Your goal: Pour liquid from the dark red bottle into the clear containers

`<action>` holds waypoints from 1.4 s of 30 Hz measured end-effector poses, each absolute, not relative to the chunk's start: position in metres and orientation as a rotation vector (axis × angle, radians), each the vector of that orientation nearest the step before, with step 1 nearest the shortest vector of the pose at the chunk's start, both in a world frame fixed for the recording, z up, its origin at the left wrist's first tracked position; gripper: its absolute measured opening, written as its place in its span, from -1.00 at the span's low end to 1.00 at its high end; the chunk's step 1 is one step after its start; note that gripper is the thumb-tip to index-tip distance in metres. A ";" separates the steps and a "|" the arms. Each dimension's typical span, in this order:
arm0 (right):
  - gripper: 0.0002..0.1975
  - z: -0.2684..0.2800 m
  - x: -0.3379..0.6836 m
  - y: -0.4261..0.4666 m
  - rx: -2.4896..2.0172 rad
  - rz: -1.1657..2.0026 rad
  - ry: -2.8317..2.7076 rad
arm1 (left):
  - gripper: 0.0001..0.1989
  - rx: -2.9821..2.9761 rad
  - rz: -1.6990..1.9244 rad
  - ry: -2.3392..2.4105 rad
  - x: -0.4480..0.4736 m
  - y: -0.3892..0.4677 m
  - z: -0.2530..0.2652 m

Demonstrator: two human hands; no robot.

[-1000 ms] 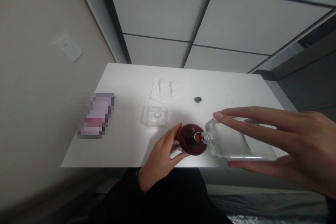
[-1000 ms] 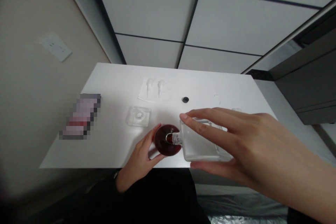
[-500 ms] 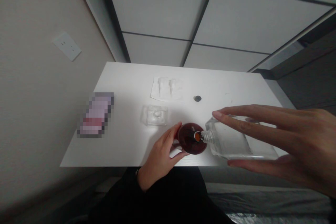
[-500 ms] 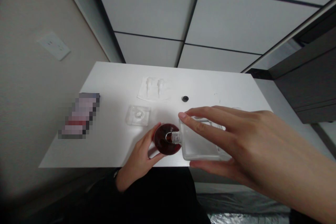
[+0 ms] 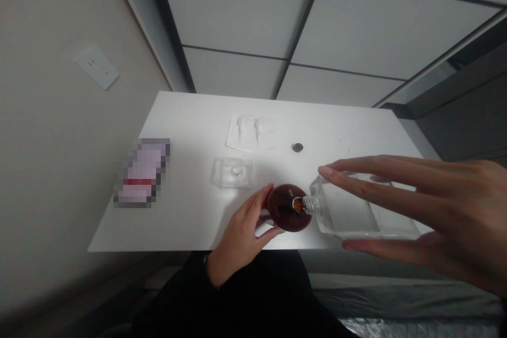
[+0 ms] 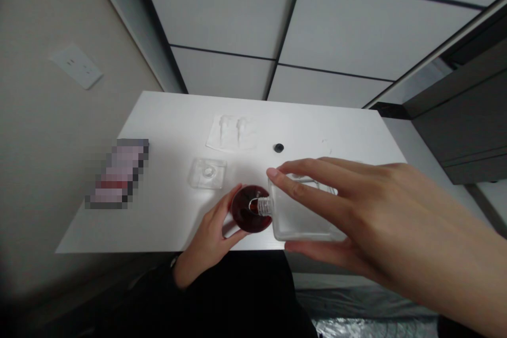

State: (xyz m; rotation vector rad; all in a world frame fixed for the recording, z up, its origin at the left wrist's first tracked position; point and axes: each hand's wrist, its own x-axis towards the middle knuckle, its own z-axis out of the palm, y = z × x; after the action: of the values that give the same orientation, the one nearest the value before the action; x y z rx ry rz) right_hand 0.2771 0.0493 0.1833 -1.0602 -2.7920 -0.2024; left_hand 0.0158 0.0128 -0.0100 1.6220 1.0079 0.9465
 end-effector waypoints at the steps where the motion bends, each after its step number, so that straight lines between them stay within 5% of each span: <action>1: -0.44 0.184 0.277 0.049 -1.061 -0.203 -2.798 | -0.15 1.633 0.955 1.008 0.016 0.013 -0.010; 42: -0.46 0.203 0.262 0.051 -1.105 -0.279 -2.921 | -0.14 1.747 0.980 1.023 0.016 0.015 -0.008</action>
State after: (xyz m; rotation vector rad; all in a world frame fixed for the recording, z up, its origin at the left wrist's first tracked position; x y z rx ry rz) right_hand 0.2621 0.0514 0.2025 -1.1049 -2.9211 -0.2789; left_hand 0.0156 0.0151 -0.0083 1.7471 1.0230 0.9799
